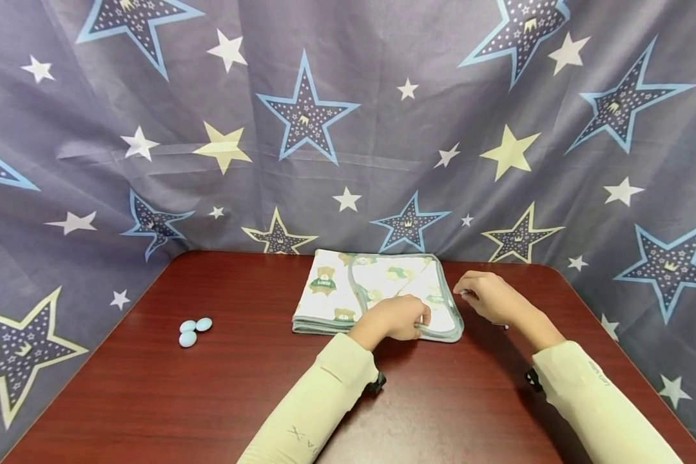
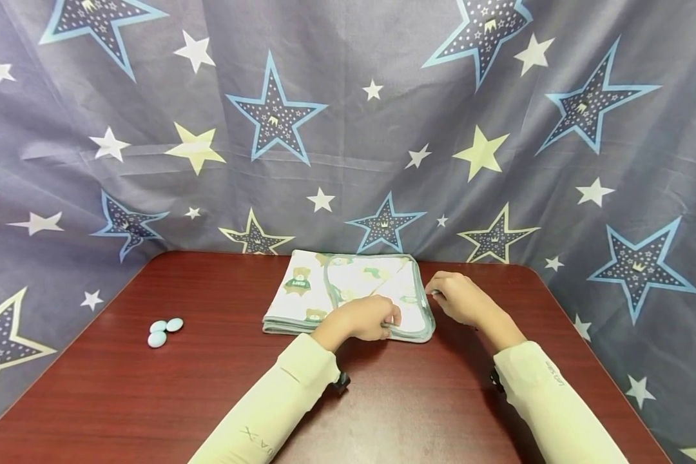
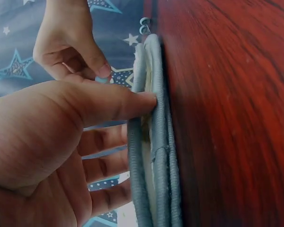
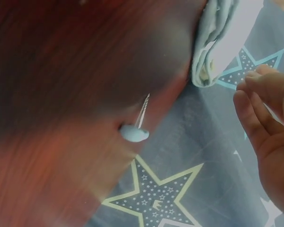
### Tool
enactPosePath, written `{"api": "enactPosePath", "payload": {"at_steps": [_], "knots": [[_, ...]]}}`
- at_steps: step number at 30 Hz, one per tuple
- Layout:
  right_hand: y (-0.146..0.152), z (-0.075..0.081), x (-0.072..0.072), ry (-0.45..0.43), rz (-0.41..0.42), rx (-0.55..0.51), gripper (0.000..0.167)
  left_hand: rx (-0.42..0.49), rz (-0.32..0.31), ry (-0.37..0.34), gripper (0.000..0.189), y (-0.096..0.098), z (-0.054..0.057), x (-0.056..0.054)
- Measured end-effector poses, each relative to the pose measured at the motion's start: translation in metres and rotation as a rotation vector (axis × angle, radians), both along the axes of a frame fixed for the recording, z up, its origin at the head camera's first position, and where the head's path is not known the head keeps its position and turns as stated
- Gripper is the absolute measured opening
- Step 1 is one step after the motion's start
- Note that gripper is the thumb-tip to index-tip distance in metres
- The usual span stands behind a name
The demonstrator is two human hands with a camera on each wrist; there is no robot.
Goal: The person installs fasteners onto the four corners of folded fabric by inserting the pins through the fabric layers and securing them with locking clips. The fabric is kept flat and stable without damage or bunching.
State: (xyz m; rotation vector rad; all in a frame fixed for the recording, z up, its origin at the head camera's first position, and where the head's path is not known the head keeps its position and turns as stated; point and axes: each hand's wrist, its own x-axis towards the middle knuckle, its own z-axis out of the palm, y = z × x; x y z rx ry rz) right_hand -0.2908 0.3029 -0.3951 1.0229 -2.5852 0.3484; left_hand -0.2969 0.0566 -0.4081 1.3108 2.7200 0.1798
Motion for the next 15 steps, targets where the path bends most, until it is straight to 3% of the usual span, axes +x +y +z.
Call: {"api": "enactPosePath", "payload": {"at_steps": [7, 15], "knots": [[-0.011, 0.004, 0.005, 0.005, 0.021, 0.006, 0.022, 0.05, 0.032, 0.025, 0.005, 0.006, -0.003, -0.001], [-0.02, 0.007, 0.008, 0.037, 0.074, -0.022, 0.025, 0.145, 0.097, 0.07, 0.006, 0.007, -0.003, -0.001]]}}
